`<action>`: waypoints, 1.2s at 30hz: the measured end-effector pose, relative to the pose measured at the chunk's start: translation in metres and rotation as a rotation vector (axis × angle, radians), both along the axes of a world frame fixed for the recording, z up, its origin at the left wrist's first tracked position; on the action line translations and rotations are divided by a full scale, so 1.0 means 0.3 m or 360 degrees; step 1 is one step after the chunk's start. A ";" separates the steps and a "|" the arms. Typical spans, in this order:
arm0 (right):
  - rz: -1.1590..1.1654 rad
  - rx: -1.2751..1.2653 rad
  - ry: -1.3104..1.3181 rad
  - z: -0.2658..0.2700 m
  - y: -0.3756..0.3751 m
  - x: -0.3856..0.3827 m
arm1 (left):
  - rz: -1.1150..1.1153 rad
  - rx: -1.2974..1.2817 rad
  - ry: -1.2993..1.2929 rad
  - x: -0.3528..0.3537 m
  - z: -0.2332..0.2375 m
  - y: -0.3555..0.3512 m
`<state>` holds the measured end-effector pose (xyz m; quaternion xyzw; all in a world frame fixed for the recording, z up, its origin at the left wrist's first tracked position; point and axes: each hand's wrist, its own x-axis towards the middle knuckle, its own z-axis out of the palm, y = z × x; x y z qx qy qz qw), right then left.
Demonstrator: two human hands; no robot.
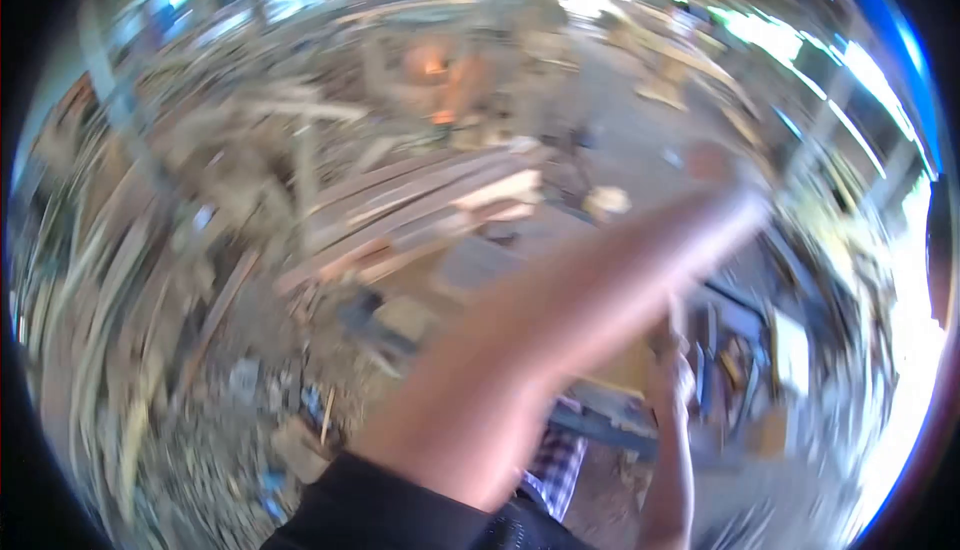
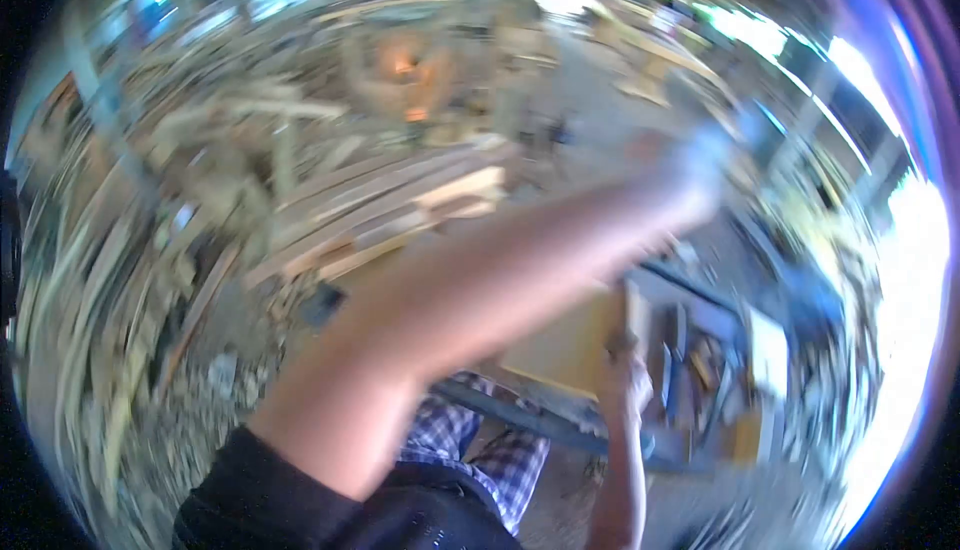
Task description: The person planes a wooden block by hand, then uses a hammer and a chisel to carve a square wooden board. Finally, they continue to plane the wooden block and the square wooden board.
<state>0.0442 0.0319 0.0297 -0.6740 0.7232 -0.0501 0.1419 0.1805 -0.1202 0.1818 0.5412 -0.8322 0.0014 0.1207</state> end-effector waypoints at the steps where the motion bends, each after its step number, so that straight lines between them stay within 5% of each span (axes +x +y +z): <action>1: -0.0001 -0.0052 -0.0034 0.002 0.004 -0.017 | -0.0037 0.0048 -0.0048 0.046 -0.072 0.051; 4: 0.0256 -0.0196 -0.0693 0.046 -0.012 -0.115 | -0.0095 0.0095 -0.0196 0.231 -0.245 0.173; 5: 0.0220 -0.0114 -0.0580 0.063 -0.047 -0.130 | 0.0008 0.0613 -0.0353 0.216 -0.200 0.242; 8: 0.0417 -0.0165 -0.0497 0.132 -0.187 -0.103 | -0.0057 0.0270 -0.0233 0.201 -0.403 0.276; 10: 0.0397 -0.0256 -0.0418 0.408 -0.126 -0.006 | -0.0078 -0.0111 -0.0018 0.168 -0.519 0.273; 11: 0.0563 0.0007 -0.0250 0.585 -0.063 0.033 | -0.0049 -0.0115 0.0015 0.142 -0.542 0.259; 12: 0.0825 -0.0625 -0.0142 0.497 -0.219 0.096 | -0.0003 -0.0107 0.0032 0.128 -0.569 0.256; 15: 0.1056 -0.0235 0.0439 0.595 -0.281 0.336 | 0.0121 0.0089 0.0077 0.054 -0.570 0.293; 22: 0.1182 -0.0062 0.0715 0.518 -0.330 0.624 | 0.0210 0.0273 0.0157 0.008 -0.661 0.280; 25: 0.1242 -0.0125 0.0704 0.498 -0.295 0.691 | 0.0209 0.0326 0.0188 0.011 -0.722 0.292; 30: 0.1274 -0.0398 0.0423 0.547 -0.162 0.382 | 0.0406 0.0276 0.0227 0.025 -0.850 0.254; 31: 0.1344 -0.1014 -0.0055 0.414 -0.163 0.253 | 0.0492 0.0229 0.0196 0.019 -0.872 0.236; 32: 0.0828 -0.0252 -0.0110 0.477 -0.058 0.153 | 0.0547 0.0208 0.0198 0.018 -0.886 0.228; 34: 0.0287 -0.0185 -0.0230 0.299 -0.019 -0.009 | 0.0531 0.0106 0.0476 -0.011 -0.857 0.249; 36: 0.0119 -0.0547 -0.0283 0.072 0.058 -0.145 | 0.0638 -0.0087 0.0378 -0.050 -0.854 0.224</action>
